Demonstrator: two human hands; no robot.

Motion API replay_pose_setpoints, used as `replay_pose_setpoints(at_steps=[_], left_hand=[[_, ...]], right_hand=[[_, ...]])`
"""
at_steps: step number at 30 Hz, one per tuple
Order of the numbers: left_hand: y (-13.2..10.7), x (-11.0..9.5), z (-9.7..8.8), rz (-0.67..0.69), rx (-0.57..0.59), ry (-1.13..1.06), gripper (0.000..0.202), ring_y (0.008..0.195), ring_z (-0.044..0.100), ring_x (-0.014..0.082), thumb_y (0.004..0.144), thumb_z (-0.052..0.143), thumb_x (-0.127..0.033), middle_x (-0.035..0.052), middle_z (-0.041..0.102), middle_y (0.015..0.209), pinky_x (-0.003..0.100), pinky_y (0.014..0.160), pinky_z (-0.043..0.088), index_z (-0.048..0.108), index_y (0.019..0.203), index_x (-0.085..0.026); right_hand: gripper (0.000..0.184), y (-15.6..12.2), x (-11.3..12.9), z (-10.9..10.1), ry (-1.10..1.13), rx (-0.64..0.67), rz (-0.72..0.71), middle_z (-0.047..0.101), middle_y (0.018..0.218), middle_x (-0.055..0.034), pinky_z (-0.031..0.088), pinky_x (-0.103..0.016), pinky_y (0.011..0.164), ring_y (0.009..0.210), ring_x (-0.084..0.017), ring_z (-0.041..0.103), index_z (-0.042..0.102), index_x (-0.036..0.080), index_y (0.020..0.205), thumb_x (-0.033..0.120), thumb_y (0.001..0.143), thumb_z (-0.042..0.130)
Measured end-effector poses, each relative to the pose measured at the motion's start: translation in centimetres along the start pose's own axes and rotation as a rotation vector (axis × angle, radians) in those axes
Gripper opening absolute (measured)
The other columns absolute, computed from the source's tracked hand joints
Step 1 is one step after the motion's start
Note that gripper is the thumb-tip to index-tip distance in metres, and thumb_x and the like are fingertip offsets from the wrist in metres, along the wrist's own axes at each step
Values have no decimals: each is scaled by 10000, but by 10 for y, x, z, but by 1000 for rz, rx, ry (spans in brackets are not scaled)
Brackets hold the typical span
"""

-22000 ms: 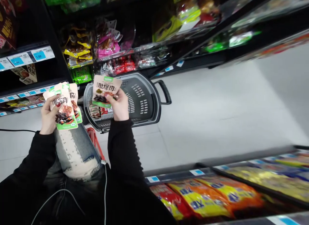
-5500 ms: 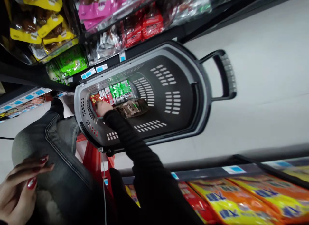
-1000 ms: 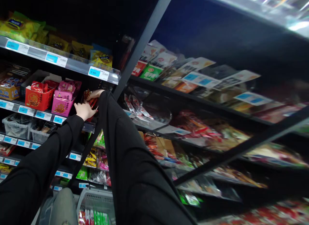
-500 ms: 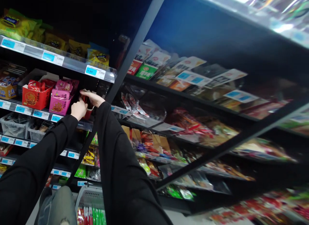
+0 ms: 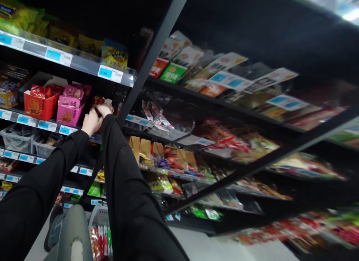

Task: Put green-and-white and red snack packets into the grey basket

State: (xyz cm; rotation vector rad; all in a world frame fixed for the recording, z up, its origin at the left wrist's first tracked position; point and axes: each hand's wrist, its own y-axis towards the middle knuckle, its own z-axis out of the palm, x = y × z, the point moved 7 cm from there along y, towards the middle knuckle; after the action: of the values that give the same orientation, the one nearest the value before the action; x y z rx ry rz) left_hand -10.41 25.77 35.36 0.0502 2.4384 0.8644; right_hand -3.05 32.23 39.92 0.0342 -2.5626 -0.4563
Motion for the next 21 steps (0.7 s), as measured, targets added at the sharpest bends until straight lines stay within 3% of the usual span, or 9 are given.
replay_pose_setpoints(at_steps=[3, 5, 8, 11, 15, 18, 21], left_hand=[[-4, 2, 1, 59, -34, -12, 611, 1070, 593, 320, 874, 422, -387, 244, 346, 1394, 389, 899, 433, 258, 1378, -83], [-4, 7, 2, 22, -29, -46, 628, 1036, 611, 324, 857, 449, -406, 252, 293, 1410, 397, 884, 442, 266, 1368, -91], [-1, 14, 7, -26, 54, -89, 666, 1037, 613, 345, 823, 500, -428, 264, 353, 1357, 397, 886, 443, 301, 1333, -49], [2, 16, 11, -1, 161, -96, 828, 1084, 589, 366, 745, 609, -482, 259, 415, 1315, 387, 896, 437, 259, 1356, -47], [3, 22, 13, -28, 205, -119, 976, 1117, 578, 343, 692, 680, -489, 243, 460, 1300, 359, 899, 435, 147, 1406, -93], [2, 25, 17, -63, 216, -172, 1051, 1088, 598, 330, 662, 699, -499, 226, 515, 1269, 347, 869, 452, 103, 1426, -92], [-1, 26, 17, -102, 219, -221, 1013, 1076, 605, 311, 642, 722, -468, 214, 561, 1239, 337, 864, 457, 186, 1412, -84]], right_hand=[[367, 1, -3, -3, -19, -44, 14, 674, 1086, -106, 481, -291, 875, 1056, -227, 625, 631, 153, 1098, 350, 813, 510], [347, 1, -2, -6, -63, -94, -12, 671, 1074, -129, 479, -309, 882, 1065, -250, 621, 633, 138, 1102, 276, 812, 500], [312, 1, 1, -8, -120, -132, -61, 667, 1050, -149, 483, -345, 878, 1059, -287, 621, 654, 124, 1055, 207, 806, 485], [335, -5, 5, -16, -135, -208, -121, 657, 1028, -162, 483, -408, 873, 1046, -312, 619, 625, 117, 1087, 197, 841, 412], [426, -29, 19, -33, -110, -309, -338, 624, 1094, -179, 425, -512, 953, 1141, -329, 554, 503, 92, 1244, 158, 858, 338], [477, -57, 34, -36, -133, -262, -612, 520, 1300, -192, 333, -527, 1064, 1291, -353, 411, 447, 73, 1313, 246, 873, 384], [495, -86, 41, -38, -95, -178, -798, 469, 1385, -141, 279, -478, 1127, 1376, -333, 295, 471, 119, 1314, 351, 878, 430]])
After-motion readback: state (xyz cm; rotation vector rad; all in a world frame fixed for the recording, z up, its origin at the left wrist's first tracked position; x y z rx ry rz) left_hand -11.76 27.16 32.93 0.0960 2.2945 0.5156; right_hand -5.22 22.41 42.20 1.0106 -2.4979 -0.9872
